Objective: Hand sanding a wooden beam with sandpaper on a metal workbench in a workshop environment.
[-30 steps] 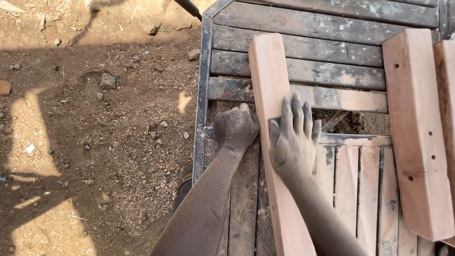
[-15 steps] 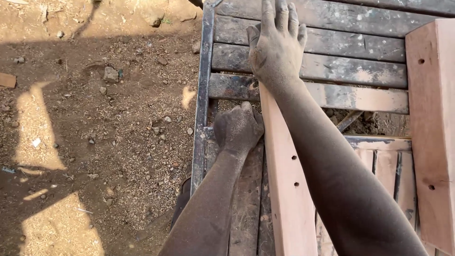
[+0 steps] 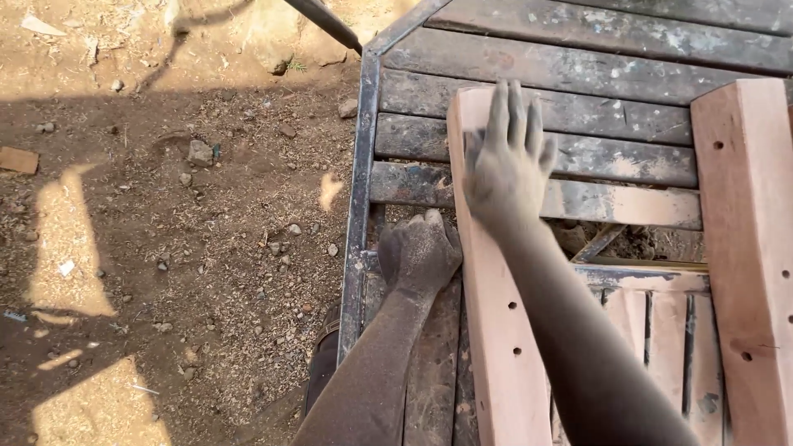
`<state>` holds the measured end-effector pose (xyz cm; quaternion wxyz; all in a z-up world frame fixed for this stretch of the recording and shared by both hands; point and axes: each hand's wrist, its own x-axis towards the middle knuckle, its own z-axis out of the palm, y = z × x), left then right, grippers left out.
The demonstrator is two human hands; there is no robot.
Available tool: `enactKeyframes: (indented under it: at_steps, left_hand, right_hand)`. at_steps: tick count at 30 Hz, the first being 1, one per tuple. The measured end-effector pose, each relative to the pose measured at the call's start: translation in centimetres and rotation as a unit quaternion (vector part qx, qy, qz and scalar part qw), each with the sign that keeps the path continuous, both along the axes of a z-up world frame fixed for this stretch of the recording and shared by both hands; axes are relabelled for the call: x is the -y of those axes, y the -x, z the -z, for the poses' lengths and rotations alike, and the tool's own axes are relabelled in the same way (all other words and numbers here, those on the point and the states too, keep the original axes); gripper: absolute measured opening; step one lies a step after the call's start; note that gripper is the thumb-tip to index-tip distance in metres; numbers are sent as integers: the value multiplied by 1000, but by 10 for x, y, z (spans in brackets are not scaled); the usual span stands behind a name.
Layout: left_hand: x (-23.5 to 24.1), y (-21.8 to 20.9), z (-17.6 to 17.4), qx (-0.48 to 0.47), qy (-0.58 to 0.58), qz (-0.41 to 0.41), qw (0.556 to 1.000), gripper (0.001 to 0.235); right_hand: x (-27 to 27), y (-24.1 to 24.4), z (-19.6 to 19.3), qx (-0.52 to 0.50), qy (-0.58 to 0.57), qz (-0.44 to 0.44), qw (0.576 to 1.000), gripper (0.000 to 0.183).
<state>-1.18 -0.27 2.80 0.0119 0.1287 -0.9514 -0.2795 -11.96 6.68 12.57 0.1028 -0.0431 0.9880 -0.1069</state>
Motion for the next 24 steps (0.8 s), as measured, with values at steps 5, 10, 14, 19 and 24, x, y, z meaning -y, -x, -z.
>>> enactKeyframes:
  at_steps: [5,10,14,19,24]
  left_hand:
    - [5,3,3,-84,40,-12,996,25]
    - [1,-3,18,2,26,17,1000,34]
    - [-1,-3,20,27,3,26,999,39]
    - [-11,-5,28,37,-36,-16,999,45]
    - [-5,-5,23,-23,5,-22,999,30]
  right_hand:
    - [14,50,8,-35,15,-35,999,64]
    - [-39,-87,0,-95,-10,-45,994,64]
    - [-86,-180,10,15,40,75,996,73]
    - [-84,-103,45,-35,250,155,955,85]
    - [-68,98,112,-194,309,173,915,88]
